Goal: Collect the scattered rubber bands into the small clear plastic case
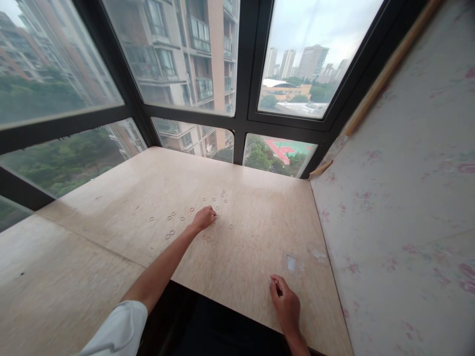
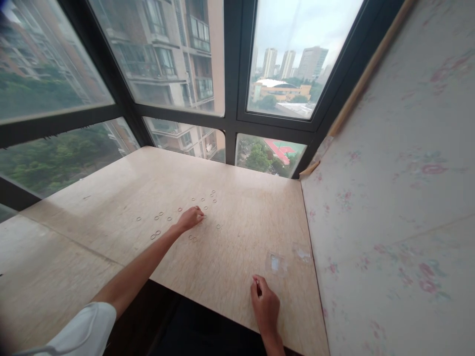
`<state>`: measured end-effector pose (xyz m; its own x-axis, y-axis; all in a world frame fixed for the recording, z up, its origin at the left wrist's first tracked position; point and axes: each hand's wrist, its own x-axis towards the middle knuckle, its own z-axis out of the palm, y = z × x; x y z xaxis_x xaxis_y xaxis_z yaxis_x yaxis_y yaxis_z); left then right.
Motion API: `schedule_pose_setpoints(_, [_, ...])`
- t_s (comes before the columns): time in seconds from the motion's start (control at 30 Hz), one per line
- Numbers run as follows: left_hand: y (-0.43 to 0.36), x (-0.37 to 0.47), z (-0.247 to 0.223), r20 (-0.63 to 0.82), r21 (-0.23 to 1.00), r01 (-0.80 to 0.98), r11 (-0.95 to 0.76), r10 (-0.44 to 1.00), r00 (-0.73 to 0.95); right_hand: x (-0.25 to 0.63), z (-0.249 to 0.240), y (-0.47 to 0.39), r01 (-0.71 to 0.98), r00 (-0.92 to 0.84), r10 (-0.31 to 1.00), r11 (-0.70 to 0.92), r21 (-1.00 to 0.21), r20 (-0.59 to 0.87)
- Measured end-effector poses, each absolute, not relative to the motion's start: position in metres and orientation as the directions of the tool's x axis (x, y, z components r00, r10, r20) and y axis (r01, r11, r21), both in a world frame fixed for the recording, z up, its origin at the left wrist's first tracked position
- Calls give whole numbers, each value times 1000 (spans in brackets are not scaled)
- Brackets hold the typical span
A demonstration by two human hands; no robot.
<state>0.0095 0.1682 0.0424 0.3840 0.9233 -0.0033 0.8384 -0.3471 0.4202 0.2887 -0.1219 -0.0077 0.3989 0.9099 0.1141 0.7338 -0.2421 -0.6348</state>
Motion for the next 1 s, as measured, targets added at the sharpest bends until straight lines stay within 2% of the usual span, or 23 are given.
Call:
schedule_pose_setpoints(0.47, [185,12,42,-98,503,804,-317,903,417,288,-5,-121,724,412,902,-235,-648,132])
schedule_pose_setpoints(0.83, [153,36,54,-75,774,610,-171,932,356,284,0,-120,741,389,913,-231,-630,123])
schedule_pose_setpoints(1.0, [121,70,67,-107,947,321,-4,938,329,283,3,-120,754,369,921,-221,-619,121])
